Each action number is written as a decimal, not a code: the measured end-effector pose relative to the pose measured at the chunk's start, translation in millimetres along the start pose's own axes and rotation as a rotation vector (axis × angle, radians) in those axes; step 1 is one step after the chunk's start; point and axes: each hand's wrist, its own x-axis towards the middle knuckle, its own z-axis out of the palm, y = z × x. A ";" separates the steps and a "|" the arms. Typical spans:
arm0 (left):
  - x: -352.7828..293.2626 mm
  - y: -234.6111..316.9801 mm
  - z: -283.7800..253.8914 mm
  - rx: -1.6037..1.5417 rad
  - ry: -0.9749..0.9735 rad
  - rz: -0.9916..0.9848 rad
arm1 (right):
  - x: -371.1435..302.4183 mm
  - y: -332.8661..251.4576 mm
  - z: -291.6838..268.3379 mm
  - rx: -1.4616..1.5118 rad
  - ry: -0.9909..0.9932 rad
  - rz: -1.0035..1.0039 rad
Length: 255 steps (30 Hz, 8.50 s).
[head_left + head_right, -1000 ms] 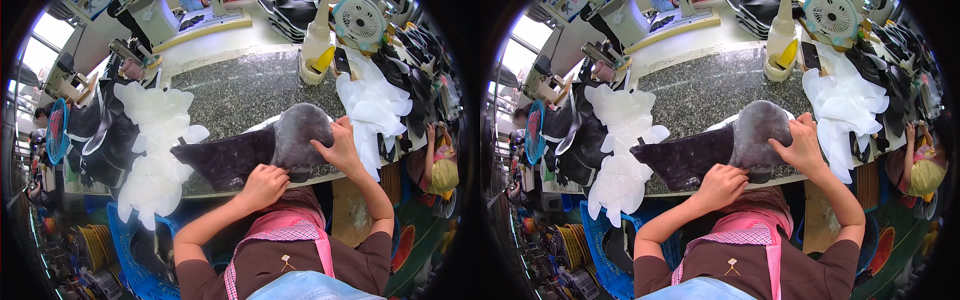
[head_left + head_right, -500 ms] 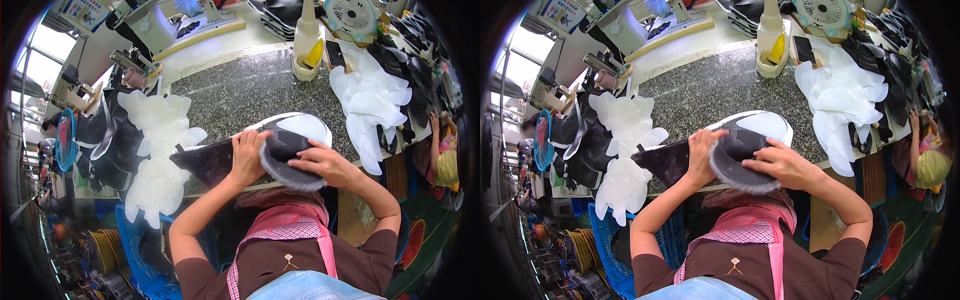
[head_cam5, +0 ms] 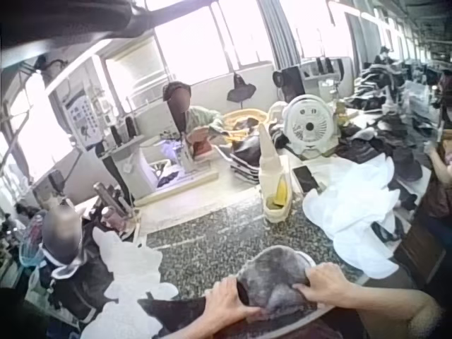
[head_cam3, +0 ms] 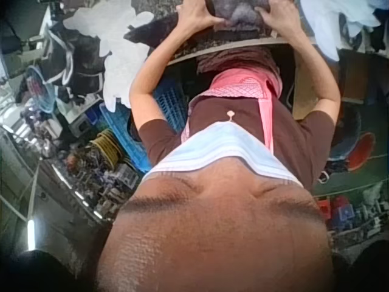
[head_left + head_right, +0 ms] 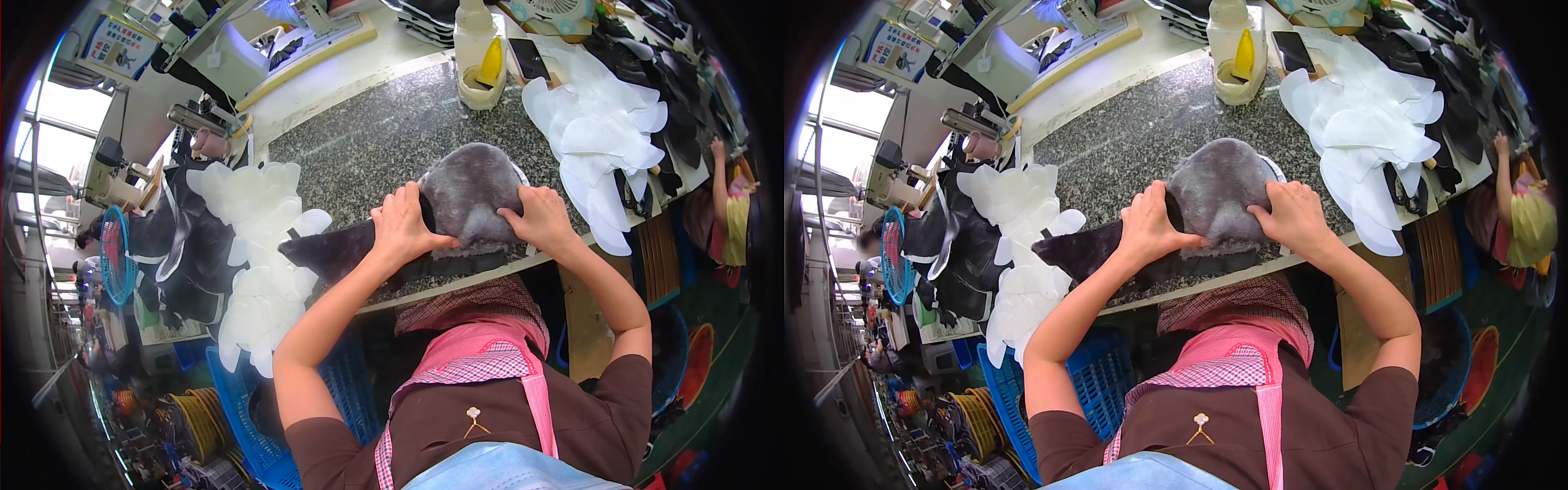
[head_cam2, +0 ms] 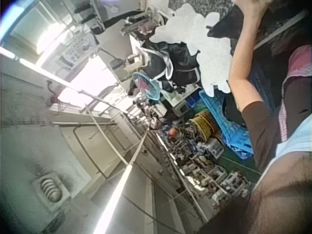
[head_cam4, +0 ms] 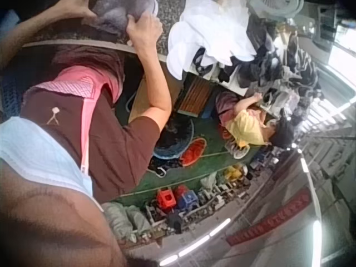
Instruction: The person sets down a phone, fits lining into shoe upper pieces, and attaches padding inserts onto the shoe components by hand, folding and pressing the edges together.
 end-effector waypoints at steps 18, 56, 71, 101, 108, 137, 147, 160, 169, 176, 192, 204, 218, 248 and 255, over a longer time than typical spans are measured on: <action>4.5 -26.0 23.7 -0.302 0.200 0.298 | -76.8 11.1 32.1 0.250 0.298 0.005; -3.6 14.5 10.8 -0.035 0.170 0.546 | -54.0 6.6 22.9 0.125 0.323 -0.307; 32.4 6.9 5.2 -0.083 -0.071 0.054 | 6.0 -22.5 22.9 0.339 -0.060 -0.408; -29.0 -75.3 -39.0 0.207 -0.132 -0.168 | 56.5 -112.8 82.6 0.105 -0.323 -0.832; -52.7 -114.3 -71.1 0.077 -0.399 -0.245 | 64.4 -135.7 89.1 0.213 -0.324 -0.709; -110.9 -21.6 14.2 -1.084 1.010 -0.327 | 57.2 -152.9 101.1 0.683 0.251 -0.382; -100.7 7.1 -20.9 -0.936 0.856 -0.084 | 79.2 -124.6 -0.7 1.115 -0.286 -0.467; -112.2 60.1 -24.5 -0.863 1.026 0.070 | 23.4 -81.5 22.8 1.398 -0.002 -0.352; -101.5 57.2 -35.2 -0.787 1.097 -0.020 | -9.5 -104.0 -11.0 0.688 0.687 -0.352; -131.3 116.1 -57.2 -0.142 0.755 0.228 | -35.9 -127.4 -45.5 1.316 0.009 -0.312; -109.9 83.3 -140.1 -1.077 0.465 0.351 | 10.4 -125.1 -145.4 0.973 0.014 -0.649; -110.2 100.7 -164.0 -1.104 0.525 0.282 | 3.8 -144.0 -138.1 0.744 0.277 -0.761; -80.7 84.5 -96.5 -1.160 0.781 0.096 | 27.2 -117.5 -112.2 1.053 -0.170 -0.513; -82.2 41.5 -12.5 -2.002 0.454 -0.111 | 5.2 -60.7 -17.1 1.037 -0.183 -0.139; -91.7 32.3 9.9 -1.882 0.500 -0.129 | -2.2 -66.0 -5.2 1.175 -0.115 -0.019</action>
